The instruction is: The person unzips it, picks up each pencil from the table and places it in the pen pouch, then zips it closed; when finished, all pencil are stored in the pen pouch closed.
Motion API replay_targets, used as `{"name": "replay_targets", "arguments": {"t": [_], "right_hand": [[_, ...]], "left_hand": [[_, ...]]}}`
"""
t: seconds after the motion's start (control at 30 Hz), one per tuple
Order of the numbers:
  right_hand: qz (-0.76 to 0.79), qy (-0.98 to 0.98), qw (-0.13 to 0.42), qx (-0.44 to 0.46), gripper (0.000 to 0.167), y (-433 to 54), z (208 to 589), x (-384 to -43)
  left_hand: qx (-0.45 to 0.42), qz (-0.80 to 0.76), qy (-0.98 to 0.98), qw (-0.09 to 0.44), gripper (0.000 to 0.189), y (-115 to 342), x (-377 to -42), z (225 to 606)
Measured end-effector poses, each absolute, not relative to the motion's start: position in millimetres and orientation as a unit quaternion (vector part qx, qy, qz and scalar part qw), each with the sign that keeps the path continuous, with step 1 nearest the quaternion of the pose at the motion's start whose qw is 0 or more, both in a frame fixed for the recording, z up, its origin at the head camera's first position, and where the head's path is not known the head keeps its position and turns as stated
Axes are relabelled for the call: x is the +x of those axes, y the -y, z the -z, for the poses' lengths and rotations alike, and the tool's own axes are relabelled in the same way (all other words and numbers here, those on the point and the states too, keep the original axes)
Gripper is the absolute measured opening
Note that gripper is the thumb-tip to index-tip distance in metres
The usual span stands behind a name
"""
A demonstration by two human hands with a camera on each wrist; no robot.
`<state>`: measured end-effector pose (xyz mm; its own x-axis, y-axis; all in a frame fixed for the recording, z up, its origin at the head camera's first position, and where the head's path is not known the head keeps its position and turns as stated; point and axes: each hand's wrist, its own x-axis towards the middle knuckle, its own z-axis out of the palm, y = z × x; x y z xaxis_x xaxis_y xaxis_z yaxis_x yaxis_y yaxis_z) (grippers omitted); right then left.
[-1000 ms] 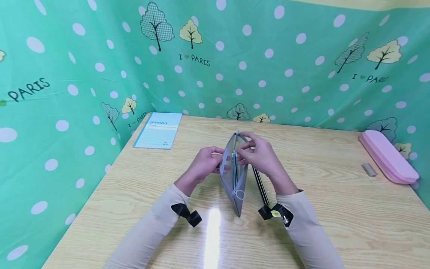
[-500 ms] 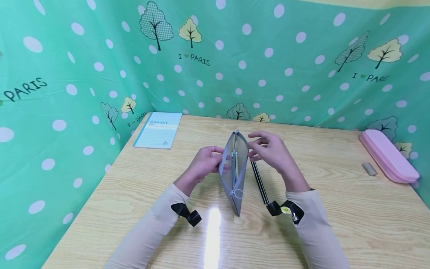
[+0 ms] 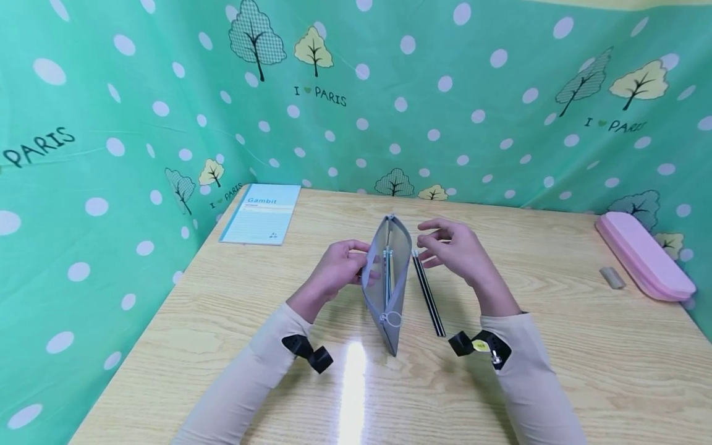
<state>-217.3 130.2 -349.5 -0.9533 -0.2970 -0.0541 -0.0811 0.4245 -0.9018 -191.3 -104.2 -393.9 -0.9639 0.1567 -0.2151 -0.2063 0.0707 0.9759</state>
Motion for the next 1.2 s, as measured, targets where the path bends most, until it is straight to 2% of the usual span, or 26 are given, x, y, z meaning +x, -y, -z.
{"name": "replay_targets", "arguments": {"t": [0.53,0.77,1.2], "right_hand": [[0.497,-0.853,0.116,-0.105,0.042,-154,363,-216],[0.483,-0.858,0.156,-0.083,0.046,-175,383,-218],[0.485,-0.846,0.203,-0.083,0.046,-168,397,-222]], "left_hand": [[-0.015,-0.679,-0.722,0.134,0.027,104,-190,394],[-0.016,-0.678,-0.722,0.134,0.027,106,-190,394],[-0.008,-0.686,-0.714,0.136,0.030,108,-190,393]]}}
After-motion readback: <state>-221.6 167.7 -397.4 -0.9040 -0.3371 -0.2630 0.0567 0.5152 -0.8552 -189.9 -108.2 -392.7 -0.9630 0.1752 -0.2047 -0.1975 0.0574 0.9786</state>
